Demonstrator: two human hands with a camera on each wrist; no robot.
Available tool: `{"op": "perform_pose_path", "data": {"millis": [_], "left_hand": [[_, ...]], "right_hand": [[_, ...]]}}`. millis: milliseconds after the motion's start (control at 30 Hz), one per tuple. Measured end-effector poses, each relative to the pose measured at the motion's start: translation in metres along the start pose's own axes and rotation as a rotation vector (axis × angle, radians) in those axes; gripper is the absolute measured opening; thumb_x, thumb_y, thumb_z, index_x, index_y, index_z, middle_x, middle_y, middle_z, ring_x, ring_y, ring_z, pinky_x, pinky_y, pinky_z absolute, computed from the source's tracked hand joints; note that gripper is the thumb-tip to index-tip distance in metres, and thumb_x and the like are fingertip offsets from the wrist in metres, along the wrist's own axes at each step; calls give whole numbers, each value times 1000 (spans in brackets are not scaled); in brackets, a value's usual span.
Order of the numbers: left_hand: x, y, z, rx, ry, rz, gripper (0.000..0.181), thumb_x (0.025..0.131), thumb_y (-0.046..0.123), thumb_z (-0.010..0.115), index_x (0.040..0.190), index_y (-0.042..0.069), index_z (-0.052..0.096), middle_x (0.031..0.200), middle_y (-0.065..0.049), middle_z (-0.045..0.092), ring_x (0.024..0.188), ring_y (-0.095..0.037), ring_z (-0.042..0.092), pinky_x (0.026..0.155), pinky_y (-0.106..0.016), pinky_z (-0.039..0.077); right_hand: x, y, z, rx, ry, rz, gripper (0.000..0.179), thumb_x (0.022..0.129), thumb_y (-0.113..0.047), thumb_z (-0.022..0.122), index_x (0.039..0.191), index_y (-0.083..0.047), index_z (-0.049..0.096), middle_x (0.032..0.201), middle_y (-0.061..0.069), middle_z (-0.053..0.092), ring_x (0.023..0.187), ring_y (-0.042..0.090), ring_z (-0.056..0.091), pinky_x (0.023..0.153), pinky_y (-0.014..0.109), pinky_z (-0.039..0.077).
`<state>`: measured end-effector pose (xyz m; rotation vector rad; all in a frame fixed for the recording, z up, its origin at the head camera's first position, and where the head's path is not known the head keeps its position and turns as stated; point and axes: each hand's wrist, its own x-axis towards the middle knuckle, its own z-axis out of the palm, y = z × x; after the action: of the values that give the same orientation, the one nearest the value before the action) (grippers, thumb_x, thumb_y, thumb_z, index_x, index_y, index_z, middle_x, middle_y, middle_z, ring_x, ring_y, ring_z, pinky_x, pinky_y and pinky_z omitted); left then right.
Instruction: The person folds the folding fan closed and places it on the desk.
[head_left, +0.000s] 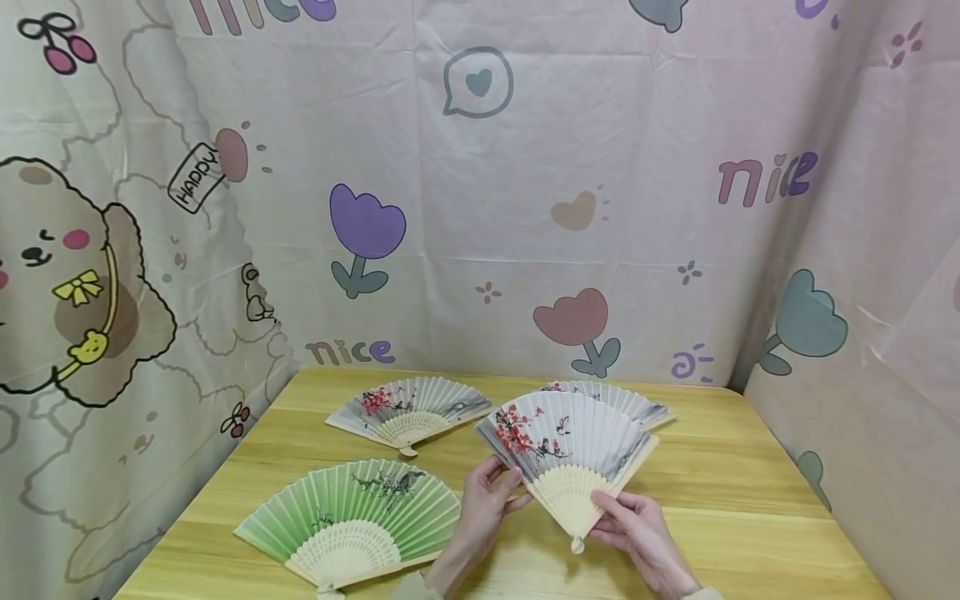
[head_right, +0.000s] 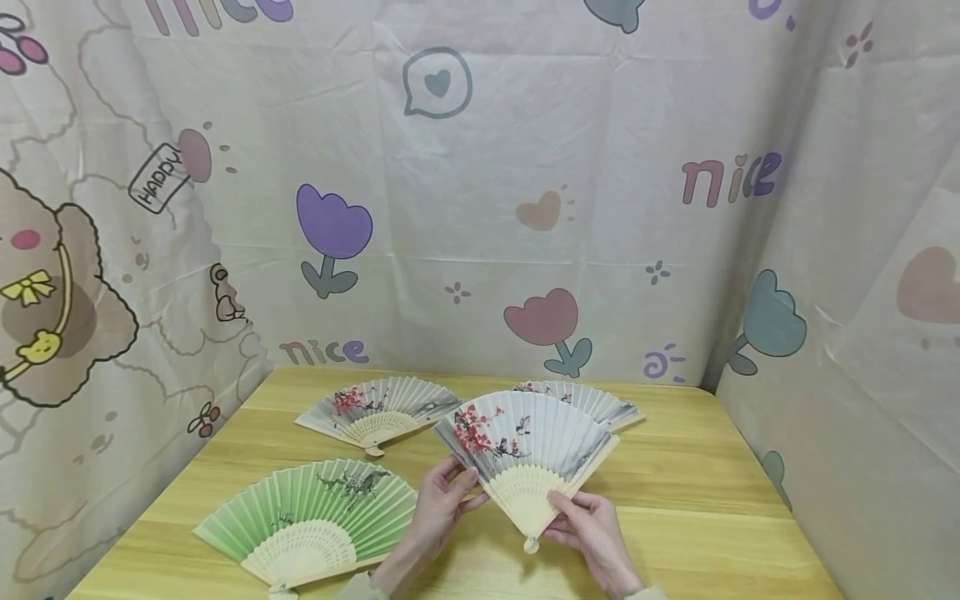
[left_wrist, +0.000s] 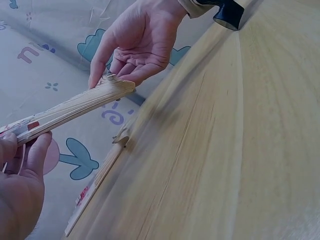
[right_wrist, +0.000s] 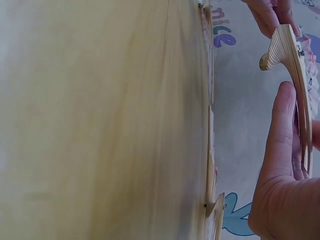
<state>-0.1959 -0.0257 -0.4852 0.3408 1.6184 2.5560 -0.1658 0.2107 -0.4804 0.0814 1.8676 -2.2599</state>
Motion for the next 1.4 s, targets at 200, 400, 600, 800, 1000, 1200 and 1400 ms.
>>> {"op": "perform_pose_path", "data": {"millis": [200,400,600,800,1000,1200,1400], "left_hand": [[0,0,0,-6,-4,-12,49,100,4,57,142,-15,40,126,-19,59,104,-16,71,94,-32,63],[-1,-1,0,2,-21,-9,49,101,4,57,142,-15,40,124,-15,59,103,-14,71,95,-32,63],[-1,-2,0,12,-27,-20,48,101,5,57,141,-16,41,122,-13,61,101,-14,71,93,-32,63],[1,-2,0,-5,-5,-54,48,99,4,60,139,-14,43,115,-5,64,100,-14,71,90,-30,65],[1,-3,-1,-29,-7,-62,51,97,6,63,139,-15,43,114,-3,63,102,-14,71,91,-34,65],[1,-3,0,-47,-21,-62,53,97,7,63,140,-15,42,115,-3,64,103,-14,70,91,-34,64],[0,-2,0,-52,-39,-70,52,98,8,63,140,-16,41,113,-3,65,102,-14,70,88,-31,65]], "right_hand": [[0,0,1,-27,16,0,17,101,-17,60,107,-3,68,86,1,76,78,13,74,81,29,68],[0,1,4,-59,66,-18,16,98,-12,61,107,0,67,85,4,77,78,14,75,80,30,68],[0,0,5,-72,71,-33,33,97,-11,62,120,13,61,92,9,78,81,15,76,82,31,68],[-1,0,5,-86,53,-45,38,97,-11,63,123,16,59,97,11,79,83,16,76,82,32,68],[-2,0,4,-82,36,-41,35,98,-10,61,123,16,59,95,8,79,82,14,76,81,30,68],[-2,0,4,-87,16,-44,39,98,-13,62,125,16,58,96,6,79,83,15,76,83,31,68],[-2,0,5,-113,12,-48,44,97,-15,64,125,18,56,93,3,79,80,14,75,81,30,68]]}}
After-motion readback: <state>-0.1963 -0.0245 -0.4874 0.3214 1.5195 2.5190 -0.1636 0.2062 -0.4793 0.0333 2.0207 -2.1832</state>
